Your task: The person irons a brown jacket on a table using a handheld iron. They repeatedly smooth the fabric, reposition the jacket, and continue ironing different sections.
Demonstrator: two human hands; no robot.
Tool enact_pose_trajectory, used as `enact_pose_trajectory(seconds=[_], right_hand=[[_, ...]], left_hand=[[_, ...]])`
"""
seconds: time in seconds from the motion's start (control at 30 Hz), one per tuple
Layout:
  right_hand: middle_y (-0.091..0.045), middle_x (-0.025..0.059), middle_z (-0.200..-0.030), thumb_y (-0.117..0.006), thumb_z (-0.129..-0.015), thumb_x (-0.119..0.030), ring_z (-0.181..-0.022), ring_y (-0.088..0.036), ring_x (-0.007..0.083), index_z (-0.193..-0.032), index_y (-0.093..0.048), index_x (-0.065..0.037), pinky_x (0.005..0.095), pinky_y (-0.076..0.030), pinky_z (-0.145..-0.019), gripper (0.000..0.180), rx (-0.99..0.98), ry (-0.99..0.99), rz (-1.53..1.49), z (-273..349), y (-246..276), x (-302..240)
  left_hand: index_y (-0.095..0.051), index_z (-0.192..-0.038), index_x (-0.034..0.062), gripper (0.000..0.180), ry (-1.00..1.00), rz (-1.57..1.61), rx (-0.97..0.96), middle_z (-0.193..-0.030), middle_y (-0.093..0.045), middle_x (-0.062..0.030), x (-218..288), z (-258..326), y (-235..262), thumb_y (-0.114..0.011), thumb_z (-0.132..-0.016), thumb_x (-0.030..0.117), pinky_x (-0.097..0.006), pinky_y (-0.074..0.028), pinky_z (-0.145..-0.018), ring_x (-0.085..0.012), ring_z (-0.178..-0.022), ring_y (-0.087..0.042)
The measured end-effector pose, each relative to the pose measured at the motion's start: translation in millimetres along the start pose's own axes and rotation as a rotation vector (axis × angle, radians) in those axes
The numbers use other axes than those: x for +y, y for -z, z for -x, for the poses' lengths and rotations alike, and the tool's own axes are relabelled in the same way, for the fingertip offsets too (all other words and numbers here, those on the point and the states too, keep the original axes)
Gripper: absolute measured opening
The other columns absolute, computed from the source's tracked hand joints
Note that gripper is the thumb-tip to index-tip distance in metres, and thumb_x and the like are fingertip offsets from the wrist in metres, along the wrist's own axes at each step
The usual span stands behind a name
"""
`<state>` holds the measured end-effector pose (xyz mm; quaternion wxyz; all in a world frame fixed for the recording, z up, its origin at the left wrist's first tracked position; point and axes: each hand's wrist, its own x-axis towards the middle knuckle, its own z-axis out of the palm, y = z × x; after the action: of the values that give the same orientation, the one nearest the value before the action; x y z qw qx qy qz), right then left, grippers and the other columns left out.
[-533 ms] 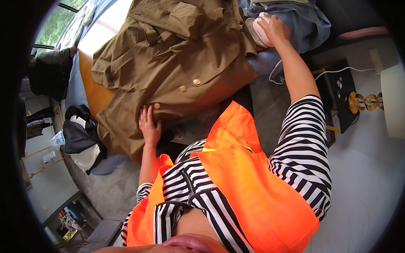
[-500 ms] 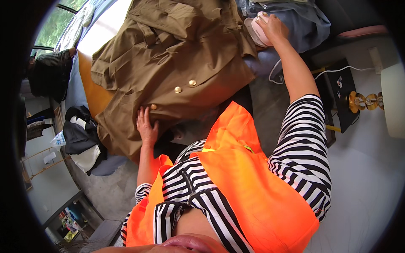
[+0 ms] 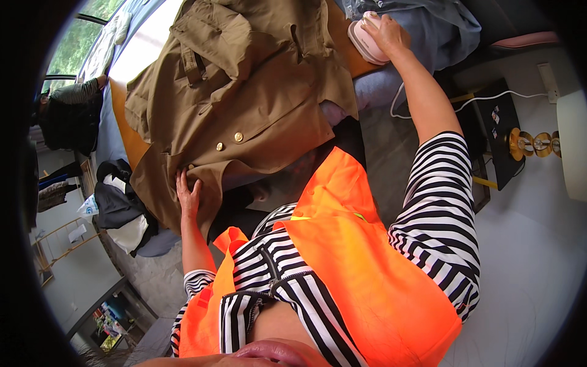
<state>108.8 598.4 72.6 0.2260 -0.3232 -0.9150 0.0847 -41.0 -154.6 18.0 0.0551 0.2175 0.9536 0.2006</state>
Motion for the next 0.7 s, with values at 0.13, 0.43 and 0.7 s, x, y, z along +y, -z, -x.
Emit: enact_pose_trajectory(seconds=[0.13,0.43,0.7], right_hand=[[-0.068,0.0319,-0.099,-0.073,-0.082,-0.062,-0.097,-0.066,0.0479,-0.099,-0.061,0.005,0.0504,-0.053,-0.085,0.07,0.014,0.021,-0.008,-3.3,-7.6,-0.6],[-0.068,0.0325,-0.103,-0.076,-0.08,-0.06,-0.101,-0.066,0.0462,-0.105,-0.062,0.01,0.0475,-0.053,-0.089,0.075,-0.101,-0.004,-0.031,-0.2,-4.2,-30.0],[-0.067,0.0335,-0.105,-0.078,-0.081,-0.055,-0.103,-0.065,0.0473,-0.11,-0.061,0.012,0.0474,-0.052,-0.092,0.075,-0.091,0.024,-0.085,-2.2,-17.4,-51.1]], left_hand=[[-0.045,-0.151,0.0166,0.072,0.013,0.004,0.015,-0.161,-0.034,-0.0163,-10.8,-1.4,-3.3,-0.072,-0.087,0.036,-0.049,-0.024,-0.121,-0.0361,-0.15,-0.029],[-0.044,-0.152,0.0161,0.071,0.007,-0.006,0.03,-0.161,-0.034,-0.0164,-10.5,1.3,-5.1,-0.07,-0.09,0.04,-0.05,-0.022,-0.121,-0.0359,-0.15,-0.027],[-0.043,-0.152,0.0154,0.072,-0.003,-0.016,0.039,-0.161,-0.034,-0.0171,-12.4,1.6,-7.3,-0.07,-0.09,0.039,-0.05,-0.022,-0.121,-0.0358,-0.151,-0.027]])
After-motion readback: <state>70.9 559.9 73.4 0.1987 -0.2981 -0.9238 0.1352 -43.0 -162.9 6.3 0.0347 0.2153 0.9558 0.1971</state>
